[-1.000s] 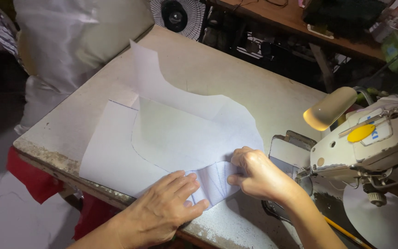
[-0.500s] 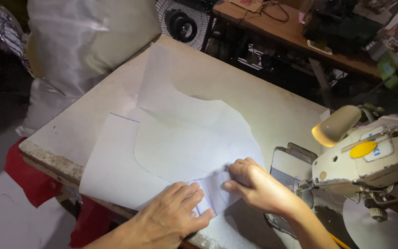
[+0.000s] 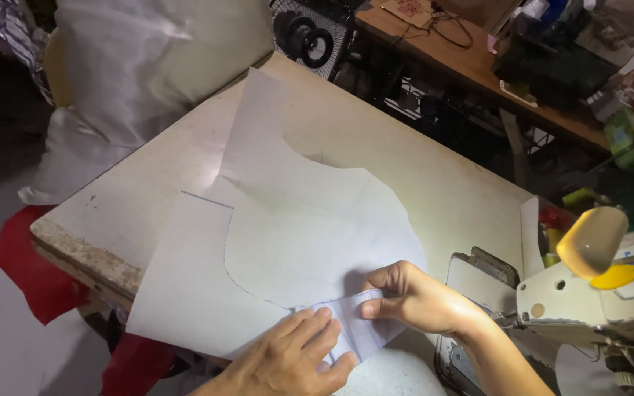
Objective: Folding and aligning fabric pieces using a metal ruler on a workbench
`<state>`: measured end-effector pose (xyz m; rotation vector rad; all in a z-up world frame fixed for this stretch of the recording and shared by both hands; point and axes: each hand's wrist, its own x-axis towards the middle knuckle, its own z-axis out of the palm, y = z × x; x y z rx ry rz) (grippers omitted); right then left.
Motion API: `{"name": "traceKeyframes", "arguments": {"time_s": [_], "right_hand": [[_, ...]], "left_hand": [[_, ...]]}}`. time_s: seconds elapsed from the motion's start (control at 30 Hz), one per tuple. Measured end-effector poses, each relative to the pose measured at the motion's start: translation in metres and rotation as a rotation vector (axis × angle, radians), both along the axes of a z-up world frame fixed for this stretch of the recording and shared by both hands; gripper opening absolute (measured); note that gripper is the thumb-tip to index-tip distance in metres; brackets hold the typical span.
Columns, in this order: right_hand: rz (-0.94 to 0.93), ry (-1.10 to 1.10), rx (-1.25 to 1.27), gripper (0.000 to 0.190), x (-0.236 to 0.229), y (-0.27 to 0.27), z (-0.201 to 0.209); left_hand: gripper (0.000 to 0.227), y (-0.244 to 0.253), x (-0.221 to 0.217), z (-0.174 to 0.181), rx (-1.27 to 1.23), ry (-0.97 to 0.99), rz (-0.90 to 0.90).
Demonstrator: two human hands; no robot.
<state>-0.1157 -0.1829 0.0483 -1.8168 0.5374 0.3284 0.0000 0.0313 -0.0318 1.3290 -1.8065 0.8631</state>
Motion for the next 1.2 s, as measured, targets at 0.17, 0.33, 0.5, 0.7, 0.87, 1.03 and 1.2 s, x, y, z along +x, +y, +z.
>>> {"name": "traceKeyframes", "arguments": {"time_s": [0.17,0.33,0.5,0.7,0.87,1.03,1.2], "right_hand": [[0.129,0.097,-0.338,0.038,0.016,0.008,-0.002],[0.219,0.163,-0.562,0.034,0.021,0.01,-0.012],[0.056,0.061,-0.23,0.04,0.01,0.005,-0.011],[-0.006,0.093,-0.342,0.048,0.015,0.016,-0.012],[0.052,0.139,-0.513,0.055,0.021,0.014,-0.014],[0.072,0.181,-0.534,0.058,0.025,0.014,-0.011],[0.096,0.313,-0.636,0.044,0.036,0.027,0.004]], "left_hand": [[0.007,0.001,0.0,-0.005,-0.001,0.015,0.038],[0.011,0.001,0.001,-0.014,0.024,0.024,-0.002],[0.01,0.004,0.003,-0.001,-0.012,0.002,0.032],[0.009,0.006,0.002,-0.007,0.048,0.032,-0.007],[0.016,0.014,0.002,-0.006,0.149,0.0,0.047],[0.008,0.012,0.001,0.01,0.028,0.037,0.122],[0.013,0.011,-0.004,0.006,0.044,0.09,0.141]]}}
